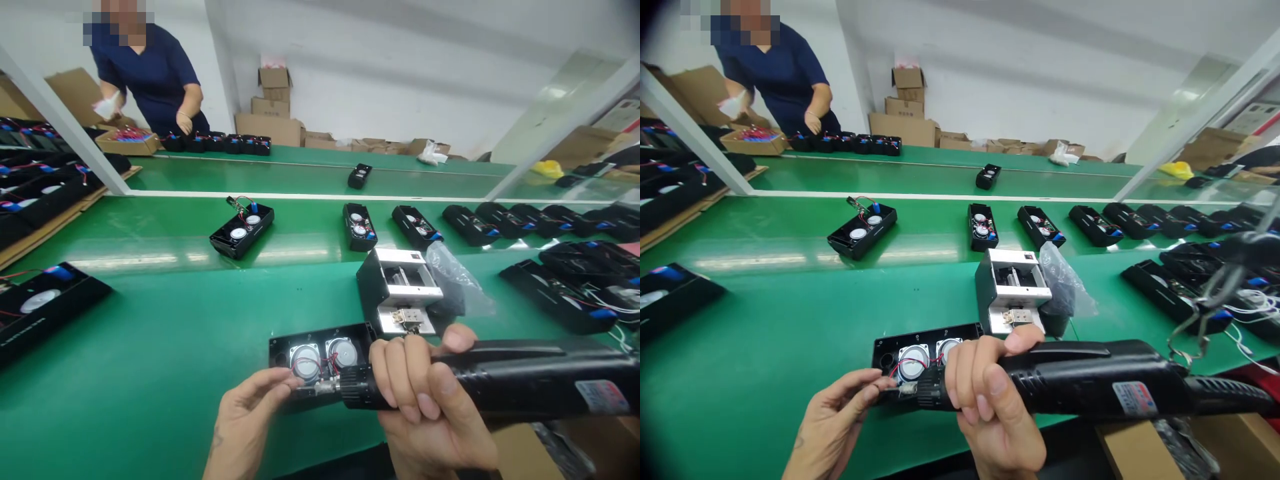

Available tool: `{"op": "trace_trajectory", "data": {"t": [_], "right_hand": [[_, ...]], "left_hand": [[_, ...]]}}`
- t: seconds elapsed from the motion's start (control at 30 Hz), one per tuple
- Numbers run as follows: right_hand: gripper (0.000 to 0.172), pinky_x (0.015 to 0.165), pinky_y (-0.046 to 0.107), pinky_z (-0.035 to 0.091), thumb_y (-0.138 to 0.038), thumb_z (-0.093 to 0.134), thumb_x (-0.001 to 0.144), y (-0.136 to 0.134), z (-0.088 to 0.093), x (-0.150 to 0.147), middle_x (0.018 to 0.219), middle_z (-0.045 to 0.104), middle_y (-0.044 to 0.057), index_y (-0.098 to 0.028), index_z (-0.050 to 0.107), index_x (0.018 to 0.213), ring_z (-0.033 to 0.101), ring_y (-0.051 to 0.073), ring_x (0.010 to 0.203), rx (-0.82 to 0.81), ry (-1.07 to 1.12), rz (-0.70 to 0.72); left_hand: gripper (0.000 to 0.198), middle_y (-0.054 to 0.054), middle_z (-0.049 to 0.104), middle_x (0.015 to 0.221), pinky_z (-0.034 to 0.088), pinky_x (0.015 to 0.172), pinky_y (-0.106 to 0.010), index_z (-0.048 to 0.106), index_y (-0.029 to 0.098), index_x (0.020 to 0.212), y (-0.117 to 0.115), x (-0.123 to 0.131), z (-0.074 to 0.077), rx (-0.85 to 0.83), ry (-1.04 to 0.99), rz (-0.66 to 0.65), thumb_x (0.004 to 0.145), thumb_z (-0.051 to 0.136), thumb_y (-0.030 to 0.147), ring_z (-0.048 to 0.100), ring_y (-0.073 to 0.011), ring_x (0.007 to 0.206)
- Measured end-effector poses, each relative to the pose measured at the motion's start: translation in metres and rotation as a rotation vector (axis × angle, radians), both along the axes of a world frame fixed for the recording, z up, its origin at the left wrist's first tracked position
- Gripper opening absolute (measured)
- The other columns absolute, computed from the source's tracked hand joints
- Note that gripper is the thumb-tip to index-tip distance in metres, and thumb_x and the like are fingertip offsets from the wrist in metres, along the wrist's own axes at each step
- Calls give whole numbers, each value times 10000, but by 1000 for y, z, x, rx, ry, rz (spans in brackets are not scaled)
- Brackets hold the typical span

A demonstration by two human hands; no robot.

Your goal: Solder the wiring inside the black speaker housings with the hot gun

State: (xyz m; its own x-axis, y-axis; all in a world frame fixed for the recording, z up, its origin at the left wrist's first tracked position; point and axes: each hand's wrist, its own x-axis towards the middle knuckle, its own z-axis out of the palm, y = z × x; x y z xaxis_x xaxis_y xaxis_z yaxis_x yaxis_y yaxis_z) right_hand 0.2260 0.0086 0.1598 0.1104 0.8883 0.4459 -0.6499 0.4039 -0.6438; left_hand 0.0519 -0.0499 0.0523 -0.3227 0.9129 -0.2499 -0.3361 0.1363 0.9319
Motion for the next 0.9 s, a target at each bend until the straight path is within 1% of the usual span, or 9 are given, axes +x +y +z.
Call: {"op": "trace_trajectory", "data": {"t": [0.2,0.33,0.43,0.5,0.57,0.63,0.73,0.8,0.9], "right_hand": [[180,379,275,250,-202,561,970,1,-2,-6,519,195,-122,-306,590,1114,187,84,341,22,38,24],[170,371,263,245,-219,591,966,-1,-1,-7,525,201,-126,-323,580,1100,186,84,339,3,23,-4],[160,365,265,258,-230,590,975,-3,2,-3,516,200,-130,-327,578,1102,190,83,328,23,2,-11],[158,372,268,276,-222,584,979,-3,4,3,515,209,-127,-319,583,1103,203,84,332,30,-7,-1],[174,394,270,302,-198,581,975,-3,5,11,523,238,-119,-308,593,1110,230,84,349,29,-27,-9],[199,415,271,324,-171,586,962,-2,5,18,531,284,-110,-298,603,1114,262,86,367,32,-70,-41],[223,439,266,346,-141,591,953,-1,1,24,542,341,-104,-302,599,1109,301,94,389,31,-145,-52],[225,454,259,350,-139,589,964,-1,-4,24,555,358,-105,-308,584,1112,321,95,403,25,-184,-15],[212,472,254,354,-154,580,985,-3,-13,21,574,376,-106,-317,563,1119,344,95,423,27,-233,38]], "left_hand": [[391,-55,818,719,678,727,-247,832,218,726,1,13,5,-7,-102,50,603,974,561,793,-195,691],[399,-61,832,755,697,773,-304,821,230,696,-1,20,6,6,-59,127,577,973,580,816,-237,768],[363,-73,848,820,703,835,-366,834,246,744,-3,14,1,47,2,58,615,958,562,832,-278,855],[420,-91,857,1005,693,908,-436,849,259,935,-3,3,-5,114,195,-59,618,973,505,818,-316,1000],[610,-113,793,1271,648,1014,-535,797,284,1164,-1,-8,-12,211,540,-143,606,995,430,736,-361,1223],[696,-124,689,1440,579,1085,-638,735,300,1256,2,-16,-17,302,929,-199,611,994,343,608,-409,1386],[704,-128,689,1405,517,1123,-704,666,286,1292,10,-18,-22,425,1286,-346,650,927,163,576,-418,1395],[717,-105,750,1273,478,1161,-703,610,275,1329,14,-15,-23,501,1360,-432,687,856,73,619,-378,1333],[695,-62,790,1096,459,1161,-671,569,270,1351,18,-11,-25,545,1384,-466,735,771,19,666,-330,1209]]}}
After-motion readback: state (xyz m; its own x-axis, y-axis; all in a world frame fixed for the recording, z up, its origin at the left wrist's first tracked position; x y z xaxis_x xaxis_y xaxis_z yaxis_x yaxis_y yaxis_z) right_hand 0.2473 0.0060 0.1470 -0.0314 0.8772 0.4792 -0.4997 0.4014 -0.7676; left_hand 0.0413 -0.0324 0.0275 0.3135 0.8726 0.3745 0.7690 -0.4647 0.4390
